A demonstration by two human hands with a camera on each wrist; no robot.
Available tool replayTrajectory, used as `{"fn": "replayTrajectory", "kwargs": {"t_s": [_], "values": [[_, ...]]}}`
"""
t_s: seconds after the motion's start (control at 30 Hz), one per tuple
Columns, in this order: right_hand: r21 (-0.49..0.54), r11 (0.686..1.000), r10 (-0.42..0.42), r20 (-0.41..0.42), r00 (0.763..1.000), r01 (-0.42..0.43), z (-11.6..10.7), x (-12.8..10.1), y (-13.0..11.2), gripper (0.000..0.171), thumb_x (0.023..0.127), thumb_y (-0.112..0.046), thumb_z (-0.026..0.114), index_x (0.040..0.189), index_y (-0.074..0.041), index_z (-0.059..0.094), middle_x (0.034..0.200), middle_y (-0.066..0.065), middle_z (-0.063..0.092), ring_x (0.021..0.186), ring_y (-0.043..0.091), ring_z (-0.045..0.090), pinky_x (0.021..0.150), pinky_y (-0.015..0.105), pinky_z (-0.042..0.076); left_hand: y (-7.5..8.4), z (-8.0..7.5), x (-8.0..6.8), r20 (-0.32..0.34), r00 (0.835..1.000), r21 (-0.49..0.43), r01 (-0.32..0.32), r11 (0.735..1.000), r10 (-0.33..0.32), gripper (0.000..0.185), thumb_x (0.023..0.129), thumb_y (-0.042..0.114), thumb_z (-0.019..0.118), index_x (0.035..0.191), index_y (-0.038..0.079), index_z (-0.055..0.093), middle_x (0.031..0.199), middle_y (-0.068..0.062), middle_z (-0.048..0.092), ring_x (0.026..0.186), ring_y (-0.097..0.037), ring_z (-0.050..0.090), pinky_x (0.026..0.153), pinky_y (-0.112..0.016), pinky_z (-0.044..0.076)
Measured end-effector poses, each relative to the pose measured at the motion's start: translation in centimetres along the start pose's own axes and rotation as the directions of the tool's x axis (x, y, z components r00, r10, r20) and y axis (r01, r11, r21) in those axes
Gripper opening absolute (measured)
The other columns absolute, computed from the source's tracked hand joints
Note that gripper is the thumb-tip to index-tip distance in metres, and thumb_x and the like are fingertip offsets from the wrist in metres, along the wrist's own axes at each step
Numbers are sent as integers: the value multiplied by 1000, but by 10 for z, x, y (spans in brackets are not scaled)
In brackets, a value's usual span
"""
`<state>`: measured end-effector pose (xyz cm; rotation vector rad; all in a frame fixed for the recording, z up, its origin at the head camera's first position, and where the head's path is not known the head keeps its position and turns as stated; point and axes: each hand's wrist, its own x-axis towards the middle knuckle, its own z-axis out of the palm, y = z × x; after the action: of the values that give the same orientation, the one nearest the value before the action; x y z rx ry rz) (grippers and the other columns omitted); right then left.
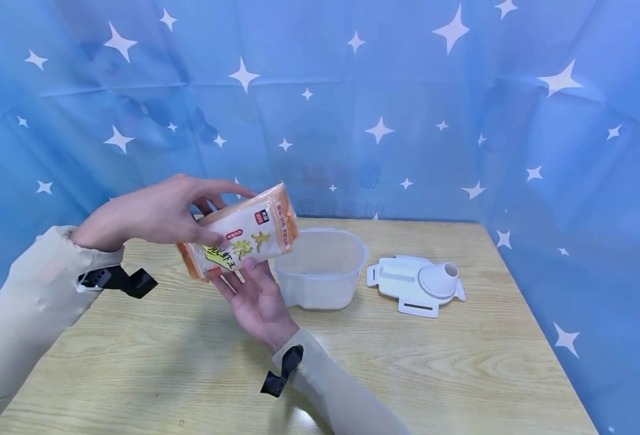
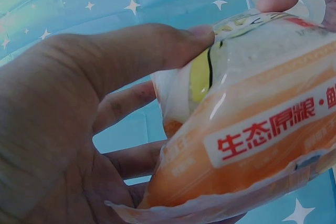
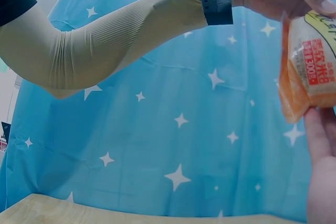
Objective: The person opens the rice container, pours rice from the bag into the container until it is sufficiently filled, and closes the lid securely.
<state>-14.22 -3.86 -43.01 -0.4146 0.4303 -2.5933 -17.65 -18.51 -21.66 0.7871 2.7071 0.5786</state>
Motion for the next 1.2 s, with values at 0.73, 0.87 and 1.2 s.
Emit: {"fn": "replayTrajectory", "kwargs": {"t_s": [0.73,0.87,1.2], "values": [[3,1000,-2,-24,1000,2,2,0,4,61,98,-32,69,151,-35,40,151,-1,49,136,20,50,122,38,40,0,-3,3,30,1000,11,-4,1000,3,75,84,20,85,148,34,50,105,2,74,97,-16,72,71,-33,58],[15,1000,-6,-29,1000,6,1,0,4,60,98,-32,70,151,-34,41,151,-1,50,136,20,50,123,38,39,1,-5,6,40,999,11,-12,1000,12,75,84,18,84,148,33,50,104,2,74,97,-16,72,72,-33,58],[20,1000,-6,-23,1000,6,0,1,1,61,99,-31,69,152,-33,40,152,-1,49,138,19,49,123,38,39,3,-7,10,47,999,15,-9,1000,8,76,83,19,85,149,34,50,106,0,74,98,-17,71,74,-34,59]]}}
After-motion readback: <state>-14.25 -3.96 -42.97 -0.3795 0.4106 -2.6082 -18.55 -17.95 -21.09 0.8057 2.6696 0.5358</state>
